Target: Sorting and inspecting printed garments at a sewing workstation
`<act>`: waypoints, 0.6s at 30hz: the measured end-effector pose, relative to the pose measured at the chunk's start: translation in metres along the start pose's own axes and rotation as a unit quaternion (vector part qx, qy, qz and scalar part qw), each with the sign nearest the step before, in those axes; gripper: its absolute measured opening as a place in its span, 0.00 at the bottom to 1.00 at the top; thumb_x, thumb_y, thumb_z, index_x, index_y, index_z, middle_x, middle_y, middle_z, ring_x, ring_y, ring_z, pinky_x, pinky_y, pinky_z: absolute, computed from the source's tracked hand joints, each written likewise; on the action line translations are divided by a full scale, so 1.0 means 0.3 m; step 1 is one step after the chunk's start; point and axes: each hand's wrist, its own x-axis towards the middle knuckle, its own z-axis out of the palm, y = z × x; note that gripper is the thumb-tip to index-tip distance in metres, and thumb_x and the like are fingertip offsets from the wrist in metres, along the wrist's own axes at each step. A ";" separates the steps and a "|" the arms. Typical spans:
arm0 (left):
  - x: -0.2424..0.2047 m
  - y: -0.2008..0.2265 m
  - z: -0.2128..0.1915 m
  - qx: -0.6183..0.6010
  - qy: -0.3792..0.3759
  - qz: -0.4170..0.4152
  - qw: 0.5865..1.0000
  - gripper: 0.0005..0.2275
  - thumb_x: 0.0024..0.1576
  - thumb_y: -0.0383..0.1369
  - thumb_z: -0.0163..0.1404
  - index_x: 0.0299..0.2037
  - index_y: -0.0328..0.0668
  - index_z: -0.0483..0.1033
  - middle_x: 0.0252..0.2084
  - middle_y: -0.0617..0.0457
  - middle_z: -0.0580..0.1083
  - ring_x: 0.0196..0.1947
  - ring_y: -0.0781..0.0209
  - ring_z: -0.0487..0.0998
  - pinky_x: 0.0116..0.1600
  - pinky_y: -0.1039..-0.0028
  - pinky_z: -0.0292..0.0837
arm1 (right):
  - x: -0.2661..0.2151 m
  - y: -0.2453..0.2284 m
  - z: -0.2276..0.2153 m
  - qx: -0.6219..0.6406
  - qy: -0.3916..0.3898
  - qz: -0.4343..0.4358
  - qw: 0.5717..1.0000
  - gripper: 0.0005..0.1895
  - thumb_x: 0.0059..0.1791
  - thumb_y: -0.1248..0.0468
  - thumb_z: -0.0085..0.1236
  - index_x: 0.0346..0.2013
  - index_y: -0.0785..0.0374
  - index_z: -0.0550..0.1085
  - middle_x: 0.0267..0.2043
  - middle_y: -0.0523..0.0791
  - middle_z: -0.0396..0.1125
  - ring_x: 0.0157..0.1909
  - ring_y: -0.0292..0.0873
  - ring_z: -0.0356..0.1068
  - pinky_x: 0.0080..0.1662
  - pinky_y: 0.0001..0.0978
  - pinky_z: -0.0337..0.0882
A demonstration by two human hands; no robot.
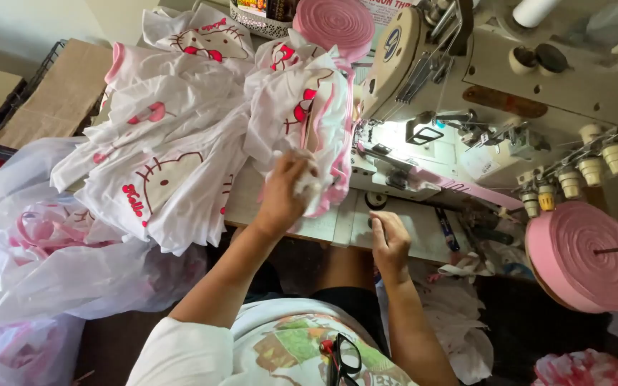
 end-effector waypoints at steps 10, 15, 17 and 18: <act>-0.202 -0.156 0.208 -0.106 -0.135 -0.226 0.959 0.23 0.48 0.25 0.49 0.54 0.61 0.69 0.58 0.44 0.64 0.54 0.35 0.76 0.55 0.56 0.75 | 0.097 -0.062 0.229 0.064 -0.158 0.217 0.961 0.30 0.54 0.42 0.53 0.58 0.63 0.71 0.50 0.64 0.68 0.57 0.67 0.68 0.55 0.61 0.64; -0.058 -0.248 0.072 0.014 -0.072 -0.116 0.991 0.30 0.41 0.20 0.54 0.60 0.32 0.71 0.54 0.29 0.74 0.59 0.31 0.74 0.64 0.49 0.68 | 0.245 0.123 0.514 0.138 -0.220 0.049 0.964 0.12 0.55 0.64 0.51 0.45 0.72 0.72 0.40 0.62 0.65 0.48 0.54 0.66 0.51 0.55 0.65; 0.064 -0.167 -0.176 -0.012 -0.001 -0.067 0.998 0.33 0.43 0.20 0.56 0.64 0.37 0.66 0.59 0.31 0.70 0.63 0.30 0.69 0.67 0.47 0.65 | 0.499 -0.269 0.471 0.208 -0.203 0.058 0.955 0.15 0.56 0.59 0.52 0.51 0.68 0.70 0.49 0.57 0.63 0.56 0.50 0.62 0.58 0.52 0.60; 0.128 -0.124 -0.300 -0.040 0.067 -0.014 0.997 0.36 0.45 0.21 0.59 0.68 0.43 0.62 0.64 0.33 0.66 0.66 0.29 0.65 0.70 0.46 0.61 | 0.613 -0.476 0.420 0.274 -0.181 0.068 0.942 0.19 0.57 0.54 0.53 0.56 0.63 0.67 0.58 0.52 0.61 0.64 0.47 0.58 0.66 0.48 0.55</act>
